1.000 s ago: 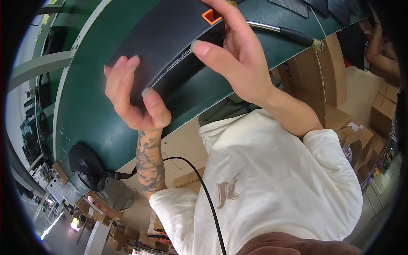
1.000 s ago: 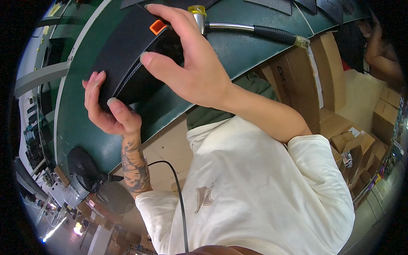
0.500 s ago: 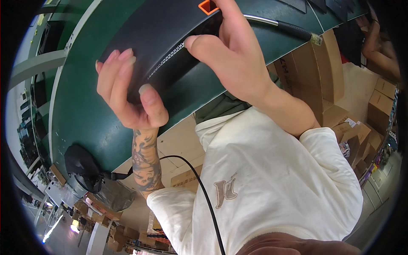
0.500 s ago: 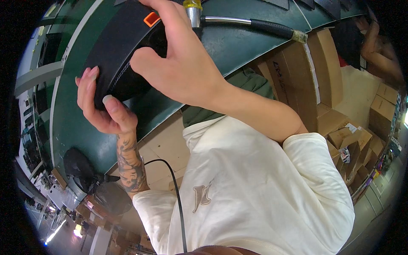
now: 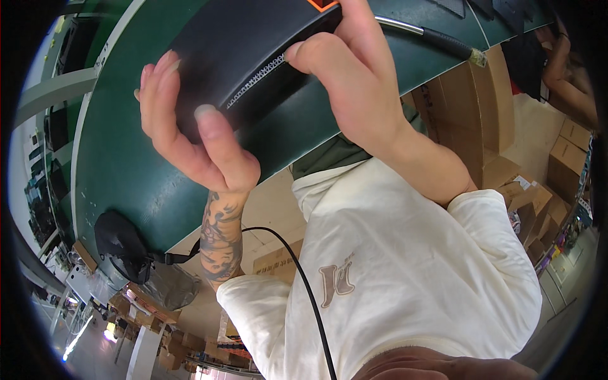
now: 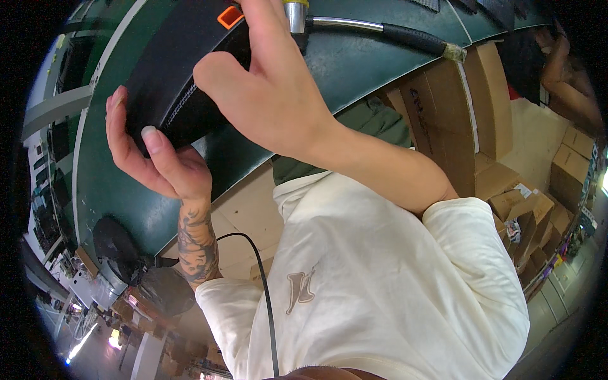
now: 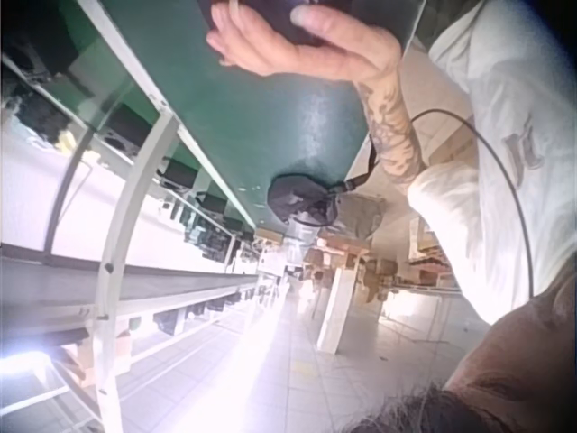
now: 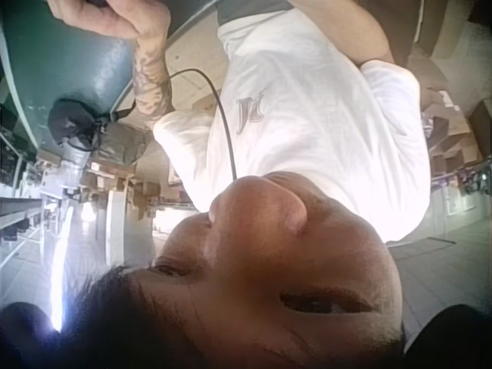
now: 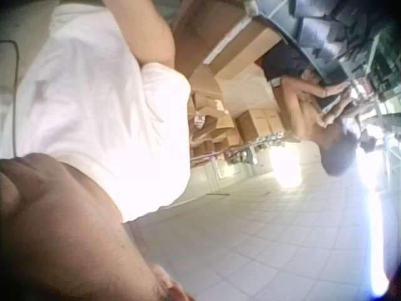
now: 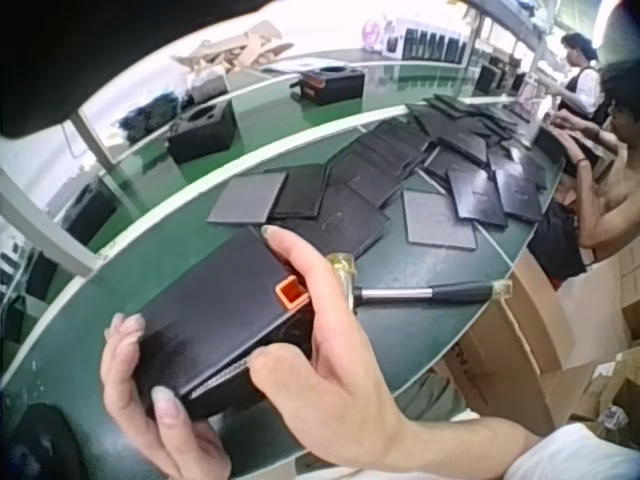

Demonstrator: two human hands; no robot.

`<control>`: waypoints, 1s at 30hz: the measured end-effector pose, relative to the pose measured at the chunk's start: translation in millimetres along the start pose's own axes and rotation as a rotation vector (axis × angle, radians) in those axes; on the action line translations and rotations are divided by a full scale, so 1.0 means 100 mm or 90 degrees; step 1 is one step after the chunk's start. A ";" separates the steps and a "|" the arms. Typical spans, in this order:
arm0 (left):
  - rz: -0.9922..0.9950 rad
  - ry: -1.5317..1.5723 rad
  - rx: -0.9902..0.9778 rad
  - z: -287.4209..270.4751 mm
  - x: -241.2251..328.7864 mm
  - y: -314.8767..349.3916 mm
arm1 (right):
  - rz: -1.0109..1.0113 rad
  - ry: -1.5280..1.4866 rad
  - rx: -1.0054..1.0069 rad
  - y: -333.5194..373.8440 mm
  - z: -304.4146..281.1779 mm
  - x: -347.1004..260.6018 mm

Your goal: The person assembles a small black speaker by placing a textured mesh cover onto the device and tapping it into place with a rubber mallet. They repeatedly check the fit and alignment of the cover, adjusting it by hand and using the mallet to secure it along the edges.

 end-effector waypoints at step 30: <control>-0.086 -0.025 -0.586 0.01 0.08 -0.84 | -0.146 0.421 -0.315 -0.35 -0.32 -0.11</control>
Point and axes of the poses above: each hand's wrist, its own y-axis away from the middle knuckle, its own z-axis out of the palm, x = y × z, the point moved 5 cm from there along -y, towards the middle knuckle, and after that the axes turned 5 degrees about -x, right-handed, at the moved point
